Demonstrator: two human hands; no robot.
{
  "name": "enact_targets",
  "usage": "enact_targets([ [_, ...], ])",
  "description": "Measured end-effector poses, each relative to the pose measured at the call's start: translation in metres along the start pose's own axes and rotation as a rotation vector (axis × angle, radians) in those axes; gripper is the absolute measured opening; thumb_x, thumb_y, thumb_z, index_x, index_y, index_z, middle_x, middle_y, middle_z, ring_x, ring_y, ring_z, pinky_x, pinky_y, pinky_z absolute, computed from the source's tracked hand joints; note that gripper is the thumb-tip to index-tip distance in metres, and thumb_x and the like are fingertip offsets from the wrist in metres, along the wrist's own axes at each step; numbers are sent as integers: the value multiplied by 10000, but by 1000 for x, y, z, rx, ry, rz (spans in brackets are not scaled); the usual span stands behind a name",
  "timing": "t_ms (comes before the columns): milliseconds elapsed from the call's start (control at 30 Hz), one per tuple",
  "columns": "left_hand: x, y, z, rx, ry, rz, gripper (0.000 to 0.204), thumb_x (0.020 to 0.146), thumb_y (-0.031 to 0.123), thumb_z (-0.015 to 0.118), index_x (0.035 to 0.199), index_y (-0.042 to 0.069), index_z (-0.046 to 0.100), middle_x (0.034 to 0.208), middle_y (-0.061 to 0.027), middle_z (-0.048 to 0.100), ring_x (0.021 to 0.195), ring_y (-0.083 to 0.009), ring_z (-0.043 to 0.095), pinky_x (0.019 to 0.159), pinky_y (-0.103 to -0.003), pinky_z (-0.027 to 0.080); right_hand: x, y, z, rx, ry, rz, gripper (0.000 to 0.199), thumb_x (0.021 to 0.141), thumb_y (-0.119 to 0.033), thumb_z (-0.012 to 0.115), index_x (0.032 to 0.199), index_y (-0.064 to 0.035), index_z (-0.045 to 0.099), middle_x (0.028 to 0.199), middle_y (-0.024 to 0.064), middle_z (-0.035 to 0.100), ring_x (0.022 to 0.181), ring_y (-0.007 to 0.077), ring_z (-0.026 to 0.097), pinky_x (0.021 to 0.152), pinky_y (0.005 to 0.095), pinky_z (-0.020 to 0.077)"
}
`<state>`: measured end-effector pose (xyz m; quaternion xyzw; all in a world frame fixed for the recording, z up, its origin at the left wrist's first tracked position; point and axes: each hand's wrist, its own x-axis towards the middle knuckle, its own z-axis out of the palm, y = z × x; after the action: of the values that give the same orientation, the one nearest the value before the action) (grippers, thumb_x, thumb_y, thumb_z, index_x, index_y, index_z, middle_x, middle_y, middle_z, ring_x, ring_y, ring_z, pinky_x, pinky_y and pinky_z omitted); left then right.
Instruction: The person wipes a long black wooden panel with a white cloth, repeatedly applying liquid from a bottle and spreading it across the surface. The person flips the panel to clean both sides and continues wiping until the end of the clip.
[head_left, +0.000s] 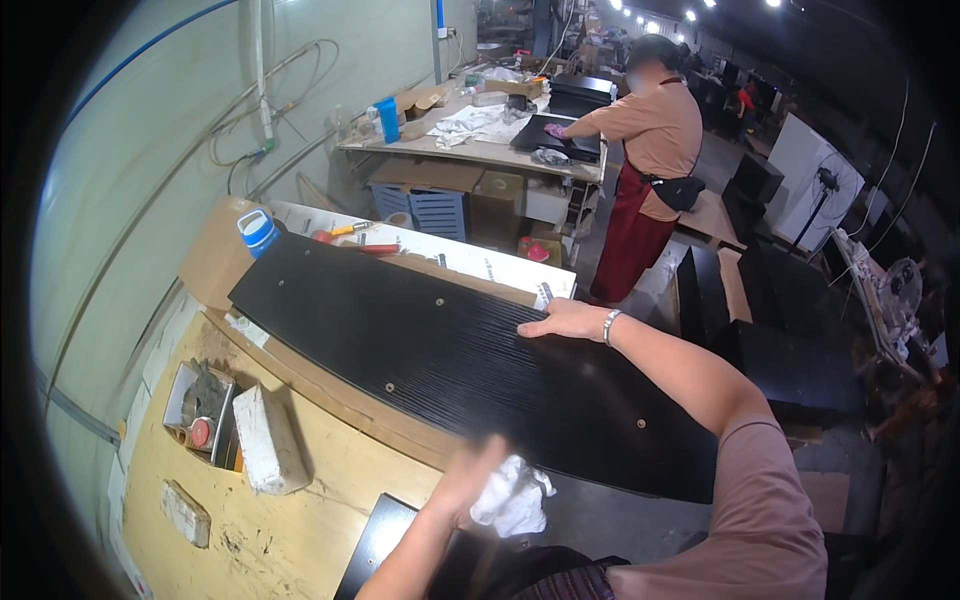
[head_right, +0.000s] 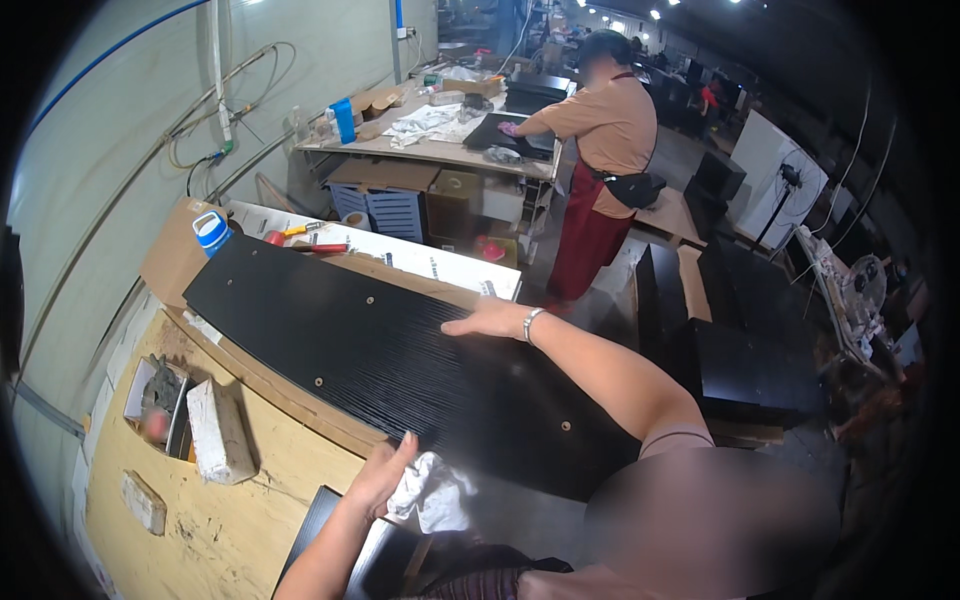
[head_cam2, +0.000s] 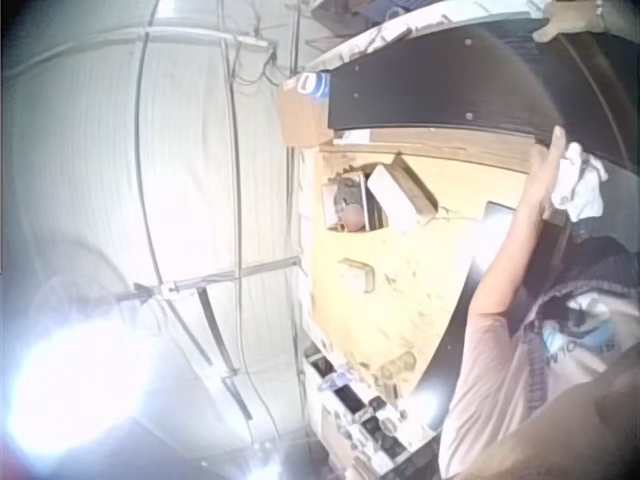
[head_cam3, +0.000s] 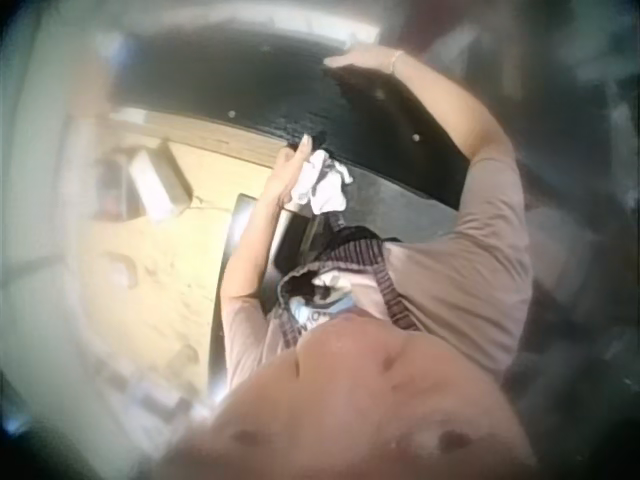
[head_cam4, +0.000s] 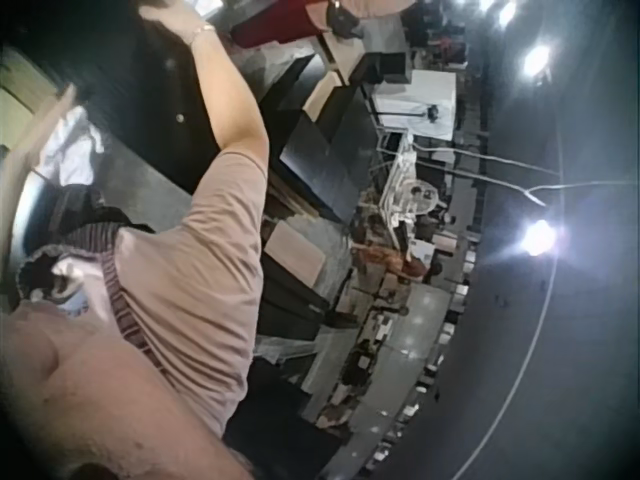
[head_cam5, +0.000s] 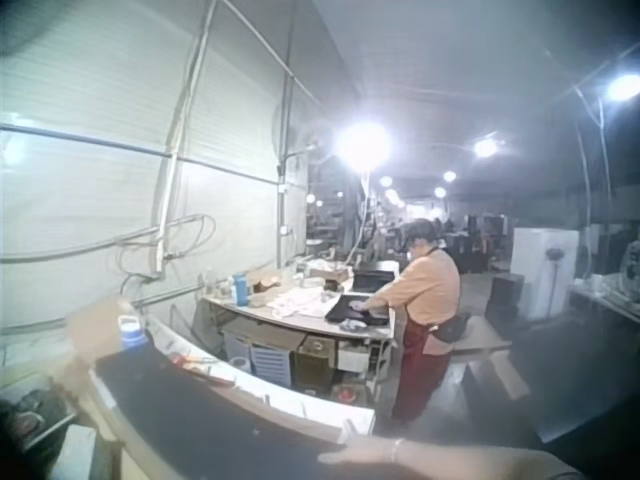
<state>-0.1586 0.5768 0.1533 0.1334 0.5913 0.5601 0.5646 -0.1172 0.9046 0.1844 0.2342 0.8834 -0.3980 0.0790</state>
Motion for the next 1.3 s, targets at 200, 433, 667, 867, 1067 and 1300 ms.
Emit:
enact_targets([
  [200,9,22,25,-84,98,-40,582,1006,425,637,846,-134,647,736,-150,684,571,-192,670,484,-331,550,6,2,-8,33,5,15,801,817,-634,695,964,152,709,954,261,701,916,321,659,910,394,481],
  [433,6,14,29,16,215,119,567,986,428,659,772,-96,692,683,-127,676,526,-172,641,442,-320,496,21,5,-5,-67,34,12,791,835,-623,674,1024,144,698,1007,259,709,941,307,659,910,400,481],
  [667,32,-10,19,197,224,154,623,942,479,696,815,-131,702,713,-136,686,653,-181,632,603,-364,507,30,36,-1,196,93,-138,573,879,-509,717,905,62,684,798,62,628,754,167,547,701,326,441],
  [867,35,-64,2,95,274,366,705,958,487,677,1195,-173,611,1003,-230,707,941,-210,655,857,-335,529,8,-21,-4,234,-29,69,442,935,-397,714,1055,27,727,932,54,695,825,141,613,771,302,491],
  [1067,-28,-138,-5,4,233,321,352,971,231,674,1152,-71,695,1031,-158,743,933,-162,665,846,-307,525,16,8,-4,239,62,100,492,940,-457,695,884,28,755,772,61,700,617,134,622,648,298,518],
  [1300,-110,-217,-40,172,749,344,247,939,148,680,1061,-66,700,910,-143,738,835,-160,669,789,-317,533,-15,14,-5,22,281,-7,746,974,-619,549,1067,105,704,994,119,713,971,198,611,957,341,453],
])
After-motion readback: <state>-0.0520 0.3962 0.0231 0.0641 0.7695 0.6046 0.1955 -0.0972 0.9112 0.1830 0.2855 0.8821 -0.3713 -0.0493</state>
